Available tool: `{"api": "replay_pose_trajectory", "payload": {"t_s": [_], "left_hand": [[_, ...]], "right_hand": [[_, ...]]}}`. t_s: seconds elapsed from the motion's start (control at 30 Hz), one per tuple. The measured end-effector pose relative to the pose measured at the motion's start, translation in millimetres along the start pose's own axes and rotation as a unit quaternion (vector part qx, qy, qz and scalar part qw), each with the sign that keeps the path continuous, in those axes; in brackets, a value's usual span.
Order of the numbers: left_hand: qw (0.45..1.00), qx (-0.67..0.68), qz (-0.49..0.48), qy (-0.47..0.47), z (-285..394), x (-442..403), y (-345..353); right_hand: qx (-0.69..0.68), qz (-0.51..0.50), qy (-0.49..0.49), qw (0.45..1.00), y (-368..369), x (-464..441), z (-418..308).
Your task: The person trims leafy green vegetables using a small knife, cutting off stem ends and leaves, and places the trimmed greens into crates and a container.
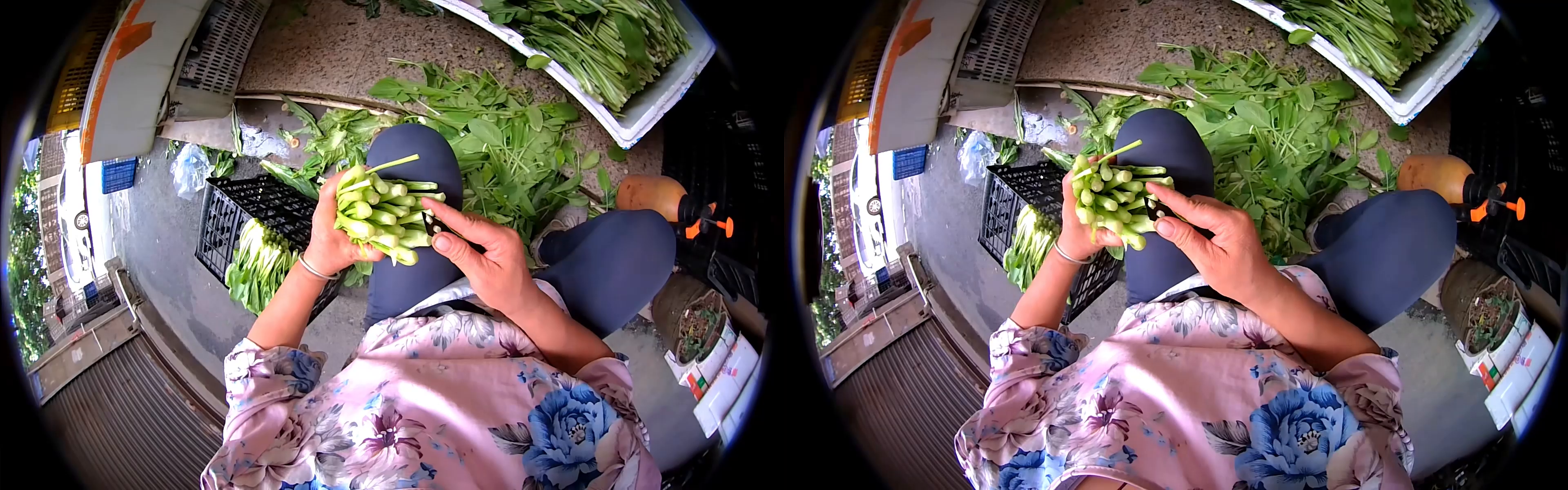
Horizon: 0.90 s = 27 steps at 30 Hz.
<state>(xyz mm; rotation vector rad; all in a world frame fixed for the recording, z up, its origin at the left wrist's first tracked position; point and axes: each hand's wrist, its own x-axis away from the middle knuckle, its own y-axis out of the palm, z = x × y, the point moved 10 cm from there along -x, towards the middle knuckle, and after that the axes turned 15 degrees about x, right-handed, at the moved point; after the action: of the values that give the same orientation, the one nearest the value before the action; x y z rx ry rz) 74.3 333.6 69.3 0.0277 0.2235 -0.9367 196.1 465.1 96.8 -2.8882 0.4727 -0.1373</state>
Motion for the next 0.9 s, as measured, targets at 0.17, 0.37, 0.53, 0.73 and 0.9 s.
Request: {"api": "replay_pose_trajectory", "payload": {"t_s": [0.17,0.37,0.53,0.73,0.9], "left_hand": [[1.000,-0.012,-0.004,0.005,1,1,2],[1.000,-0.006,0.004,-0.001,-4,-1,1],[0.999,-0.030,0.022,-0.011,-5,-2,-1],[0.999,-0.021,0.038,-0.028,-6,0,-3],[0.998,-0.044,0.034,-0.040,-2,-4,-1]], "right_hand": [[-0.014,0.127,0.017,0.992,-24,2,6],[-0.017,-0.005,-0.049,0.999,0,7,-27],[0.078,-0.004,-0.089,0.993,3,-4,-37],[0.101,0.019,-0.099,0.990,2,-9,-40],[0.106,0.034,-0.103,0.988,4,-11,-39]]}}
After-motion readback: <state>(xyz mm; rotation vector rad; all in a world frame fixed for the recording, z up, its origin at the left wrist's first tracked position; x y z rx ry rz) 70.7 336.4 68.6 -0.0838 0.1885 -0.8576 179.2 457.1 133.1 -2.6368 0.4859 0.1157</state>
